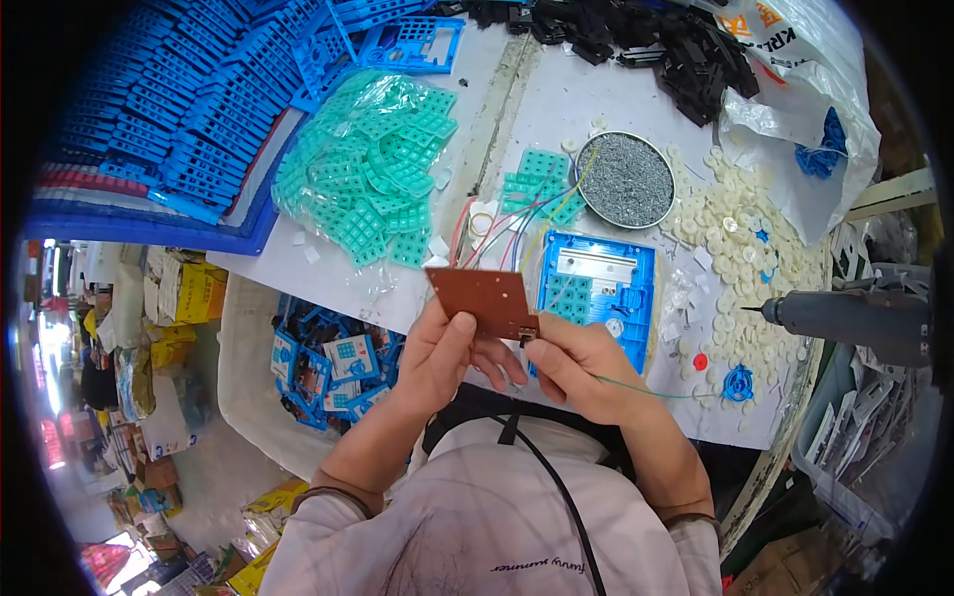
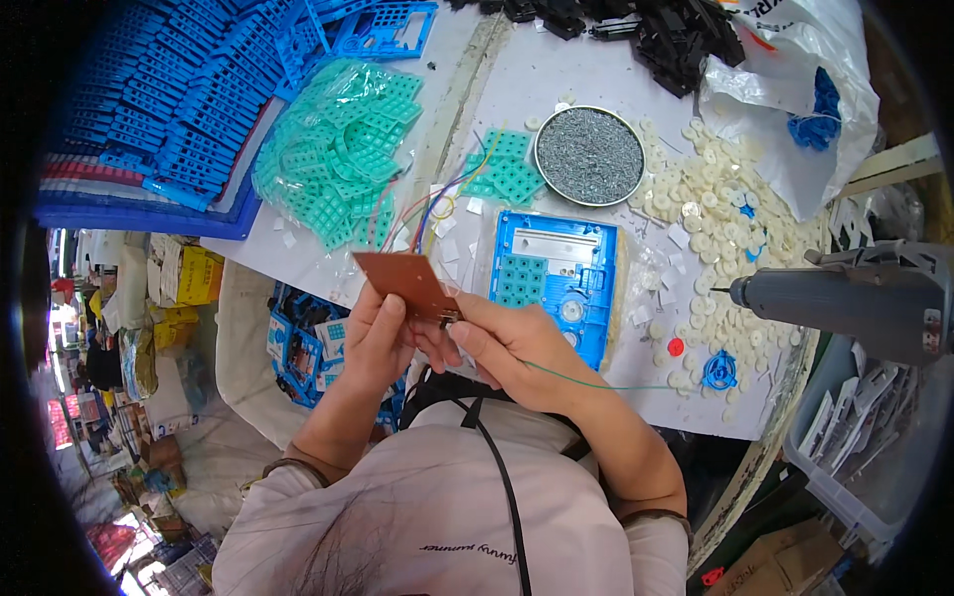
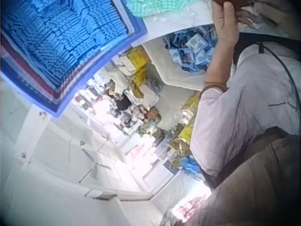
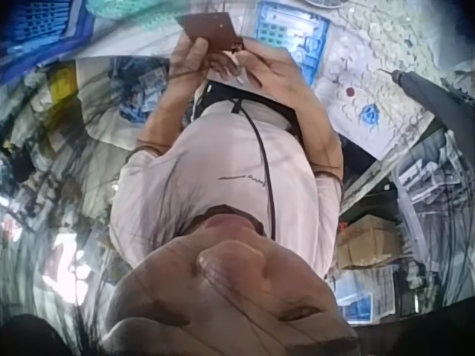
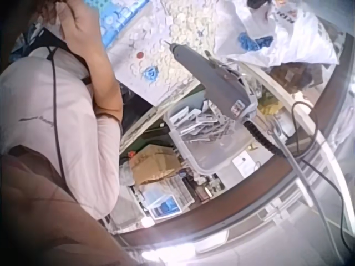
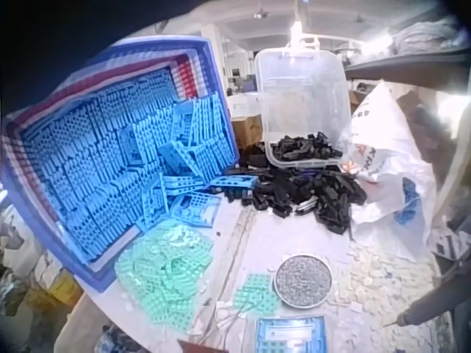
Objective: Assembling components of an electronic toy device using an electric screwdriver and small parts on a factory workstation.
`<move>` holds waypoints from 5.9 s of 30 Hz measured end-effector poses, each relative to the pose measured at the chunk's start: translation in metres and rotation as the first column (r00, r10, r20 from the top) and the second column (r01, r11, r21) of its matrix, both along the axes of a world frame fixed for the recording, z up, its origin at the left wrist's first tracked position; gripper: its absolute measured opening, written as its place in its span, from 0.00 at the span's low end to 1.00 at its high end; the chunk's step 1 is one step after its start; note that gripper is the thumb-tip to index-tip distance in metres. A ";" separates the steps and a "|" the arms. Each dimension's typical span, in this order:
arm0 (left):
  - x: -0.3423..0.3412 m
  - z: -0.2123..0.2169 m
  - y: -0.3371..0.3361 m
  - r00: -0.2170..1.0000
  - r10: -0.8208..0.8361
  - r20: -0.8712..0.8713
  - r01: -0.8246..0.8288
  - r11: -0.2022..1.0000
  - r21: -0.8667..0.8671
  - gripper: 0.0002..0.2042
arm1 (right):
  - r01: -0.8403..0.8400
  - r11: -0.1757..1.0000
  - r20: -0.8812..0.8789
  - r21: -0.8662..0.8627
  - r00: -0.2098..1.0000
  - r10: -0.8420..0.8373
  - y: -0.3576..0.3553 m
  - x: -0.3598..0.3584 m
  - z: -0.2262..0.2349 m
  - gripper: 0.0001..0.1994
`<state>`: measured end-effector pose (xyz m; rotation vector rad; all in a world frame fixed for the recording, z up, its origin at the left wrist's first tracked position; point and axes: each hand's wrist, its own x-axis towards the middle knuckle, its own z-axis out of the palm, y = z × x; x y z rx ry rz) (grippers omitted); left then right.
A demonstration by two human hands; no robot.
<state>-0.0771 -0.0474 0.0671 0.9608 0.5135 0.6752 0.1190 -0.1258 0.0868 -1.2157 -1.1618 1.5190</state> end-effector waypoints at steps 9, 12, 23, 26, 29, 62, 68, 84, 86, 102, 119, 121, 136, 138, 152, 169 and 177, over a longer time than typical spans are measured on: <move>-0.028 0.016 0.022 0.971 0.003 -0.240 0.027 0.993 0.119 0.15 | 0.027 0.880 -0.256 -0.473 0.952 -0.167 -0.146 0.086 0.013 0.18; -0.026 0.025 0.012 0.903 -0.165 -0.398 0.207 0.976 0.066 0.15 | 0.291 0.866 0.397 -0.406 0.910 -0.119 -0.217 0.112 0.000 0.16; 0.007 0.020 -0.013 0.682 -0.604 -0.412 0.670 0.742 0.023 0.18 | 0.077 0.994 0.120 0.081 0.989 -0.086 -0.066 0.027 -0.010 0.22; -0.006 0.011 -0.021 0.775 -0.584 -0.244 0.509 0.804 -0.306 0.27 | 0.134 0.991 0.047 -0.015 0.990 -0.133 -0.039 0.031 -0.022 0.25; -0.013 0.006 -0.025 0.844 -0.512 -0.160 0.422 0.818 -0.391 0.35 | 0.188 0.982 0.149 -0.026 0.972 -0.182 -0.011 0.039 -0.022 0.29; 0.034 -0.017 0.019 0.734 0.194 -0.650 0.678 -0.170 0.715 0.29 | -0.269 0.798 0.832 0.539 0.319 -0.454 -0.006 0.034 -0.026 0.33; 0.038 -0.014 0.036 0.736 0.053 -0.675 0.677 -0.079 0.731 0.28 | -0.331 0.922 0.964 0.200 0.235 -0.125 -0.008 0.022 -0.021 0.26; 0.190 -0.047 0.154 0.763 0.316 -0.564 0.616 -0.092 0.782 0.06 | -0.232 0.946 0.945 0.226 0.290 -0.154 -0.010 0.020 -0.022 0.31; 0.201 -0.047 0.151 0.699 0.305 -0.647 0.702 -0.123 0.701 0.06 | -0.213 0.939 0.915 0.272 0.360 -0.183 -0.011 0.025 -0.022 0.31; 0.220 -0.051 0.164 0.804 0.440 -0.400 0.516 -0.183 0.837 0.10 | 0.240 0.749 -0.061 0.618 0.964 -0.258 -0.015 0.167 0.043 0.23; 0.087 -0.007 0.047 0.909 0.066 -0.411 0.413 -0.027 0.910 0.05 | 0.394 0.797 -0.442 0.457 0.879 -0.181 0.004 0.047 0.039 0.14; 0.087 -0.007 0.048 0.916 0.049 -0.398 0.400 -0.016 0.917 0.05 | 0.406 0.800 -0.473 0.442 0.863 -0.177 0.005 0.045 0.037 0.14; 0.073 0.009 0.071 0.859 -0.005 -0.512 0.512 -0.001 0.859 0.09 | 0.449 0.759 -0.328 0.472 0.888 -0.321 0.005 0.043 0.020 0.15; 0.058 -0.007 0.073 0.883 0.053 -0.467 0.462 0.082 0.883 0.08 | 0.435 0.746 -0.322 0.505 0.896 -0.305 0.012 0.048 0.008 0.14; 0.046 -0.046 0.022 0.904 0.129 -0.409 0.398 0.101 0.912 0.08 | 0.308 0.763 -0.191 0.568 0.951 -0.241 0.034 0.046 -0.021 0.11; 0.064 -0.030 0.022 0.921 0.058 -0.385 0.327 0.419 0.847 0.10 | 0.325 0.787 -0.435 0.524 0.897 -0.080 0.016 0.052 0.028 0.17; 0.085 -0.027 0.042 0.942 0.018 -0.334 0.323 0.210 0.923 0.08 | 0.390 0.771 -0.427 0.503 0.888 -0.170 0.010 0.056 0.024 0.17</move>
